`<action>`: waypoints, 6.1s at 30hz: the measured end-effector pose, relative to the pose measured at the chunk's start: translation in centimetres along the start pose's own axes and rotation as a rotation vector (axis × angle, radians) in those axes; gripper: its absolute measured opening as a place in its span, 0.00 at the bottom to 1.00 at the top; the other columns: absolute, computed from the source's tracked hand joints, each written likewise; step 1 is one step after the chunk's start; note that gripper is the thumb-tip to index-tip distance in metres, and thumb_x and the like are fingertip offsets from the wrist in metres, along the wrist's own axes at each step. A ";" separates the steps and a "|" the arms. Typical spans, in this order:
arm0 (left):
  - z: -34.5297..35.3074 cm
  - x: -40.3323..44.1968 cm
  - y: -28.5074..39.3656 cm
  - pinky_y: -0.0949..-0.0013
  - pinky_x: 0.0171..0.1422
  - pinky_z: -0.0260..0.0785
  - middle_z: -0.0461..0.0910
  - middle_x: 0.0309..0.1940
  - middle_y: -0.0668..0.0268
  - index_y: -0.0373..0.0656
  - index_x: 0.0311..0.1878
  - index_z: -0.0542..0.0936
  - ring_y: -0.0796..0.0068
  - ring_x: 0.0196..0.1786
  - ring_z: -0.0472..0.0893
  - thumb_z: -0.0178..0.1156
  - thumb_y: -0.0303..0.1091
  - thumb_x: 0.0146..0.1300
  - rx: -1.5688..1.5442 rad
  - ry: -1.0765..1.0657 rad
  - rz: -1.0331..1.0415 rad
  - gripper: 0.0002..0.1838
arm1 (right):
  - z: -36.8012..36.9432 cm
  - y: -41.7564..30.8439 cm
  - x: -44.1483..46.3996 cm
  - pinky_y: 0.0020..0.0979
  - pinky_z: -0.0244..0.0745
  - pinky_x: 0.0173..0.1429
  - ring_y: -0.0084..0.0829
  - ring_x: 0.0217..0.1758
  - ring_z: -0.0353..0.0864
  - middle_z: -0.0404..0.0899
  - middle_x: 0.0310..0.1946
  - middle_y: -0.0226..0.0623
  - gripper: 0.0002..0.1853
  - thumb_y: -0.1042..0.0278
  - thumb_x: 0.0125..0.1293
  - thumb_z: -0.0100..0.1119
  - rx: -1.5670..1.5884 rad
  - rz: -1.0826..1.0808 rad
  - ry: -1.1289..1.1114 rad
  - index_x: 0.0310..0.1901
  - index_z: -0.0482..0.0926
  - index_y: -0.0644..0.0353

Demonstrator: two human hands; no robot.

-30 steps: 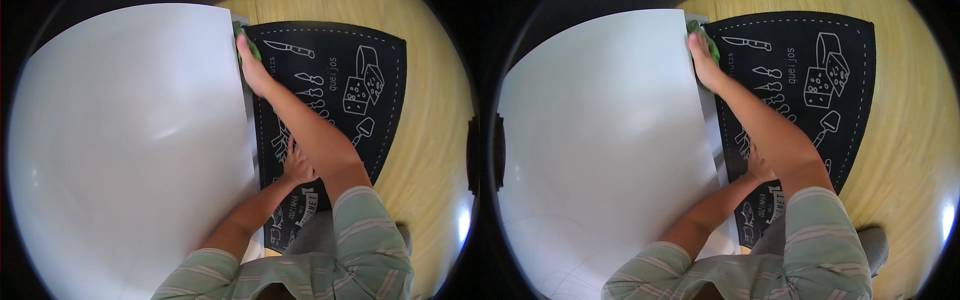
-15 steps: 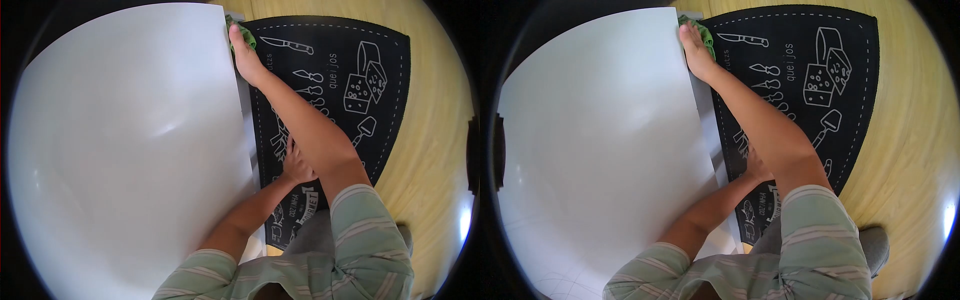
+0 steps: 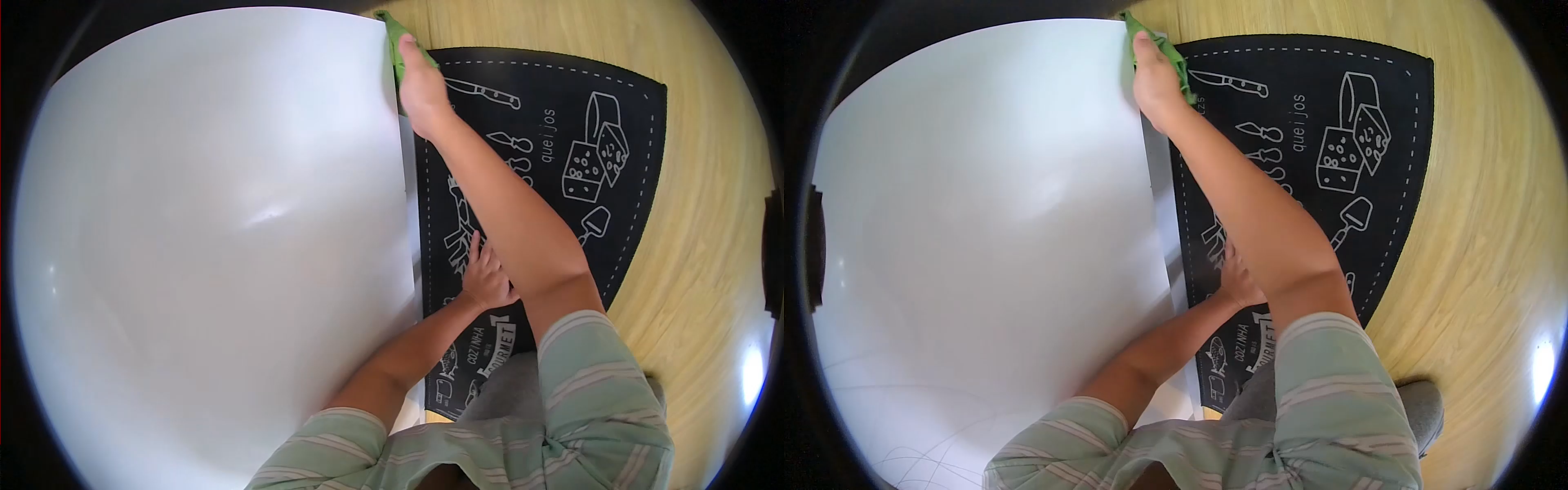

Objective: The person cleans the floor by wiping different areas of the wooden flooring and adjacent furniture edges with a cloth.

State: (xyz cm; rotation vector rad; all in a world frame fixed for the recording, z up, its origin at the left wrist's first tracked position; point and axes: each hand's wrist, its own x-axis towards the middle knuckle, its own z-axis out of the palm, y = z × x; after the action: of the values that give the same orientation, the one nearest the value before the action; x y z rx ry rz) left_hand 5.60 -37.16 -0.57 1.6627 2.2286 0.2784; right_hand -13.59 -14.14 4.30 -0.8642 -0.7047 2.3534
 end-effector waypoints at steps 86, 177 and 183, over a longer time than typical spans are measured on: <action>4.2 -2.4 14.1 0.38 0.78 0.33 0.53 0.76 0.49 0.44 0.74 0.60 0.49 0.79 0.48 0.53 0.56 0.66 0.064 0.484 -0.627 0.39 | -32.1 -22.4 -39.9 0.45 0.50 0.78 0.47 0.79 0.52 0.56 0.75 0.48 0.34 0.49 0.66 0.60 -1.867 -0.105 -0.446 0.70 0.67 0.56; 3.4 -0.1 29.0 0.39 0.75 0.48 0.52 0.74 0.41 0.36 0.73 0.58 0.43 0.75 0.56 0.70 0.47 0.54 -0.112 0.039 -0.291 0.48 | -71.9 -40.0 -49.5 0.41 0.64 0.72 0.49 0.68 0.68 0.71 0.63 0.55 0.25 0.60 0.68 0.51 -1.513 -0.253 1.151 0.64 0.71 0.63; 7.1 5.5 36.7 0.33 0.76 0.27 0.18 0.75 0.39 0.37 0.75 0.24 0.44 0.79 0.21 0.74 0.72 0.33 -0.117 -0.525 -0.835 0.84 | -71.7 -39.8 -45.1 0.45 0.45 0.80 0.47 0.80 0.46 0.50 0.76 0.51 0.38 0.46 0.71 0.43 -1.543 0.076 1.256 0.73 0.56 0.68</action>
State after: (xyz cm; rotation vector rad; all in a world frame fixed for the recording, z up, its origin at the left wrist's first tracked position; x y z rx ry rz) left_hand 39.49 -21.48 5.15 0.5401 2.1942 -0.2162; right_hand 77.55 6.65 0.81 -2.4909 -1.7023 0.4378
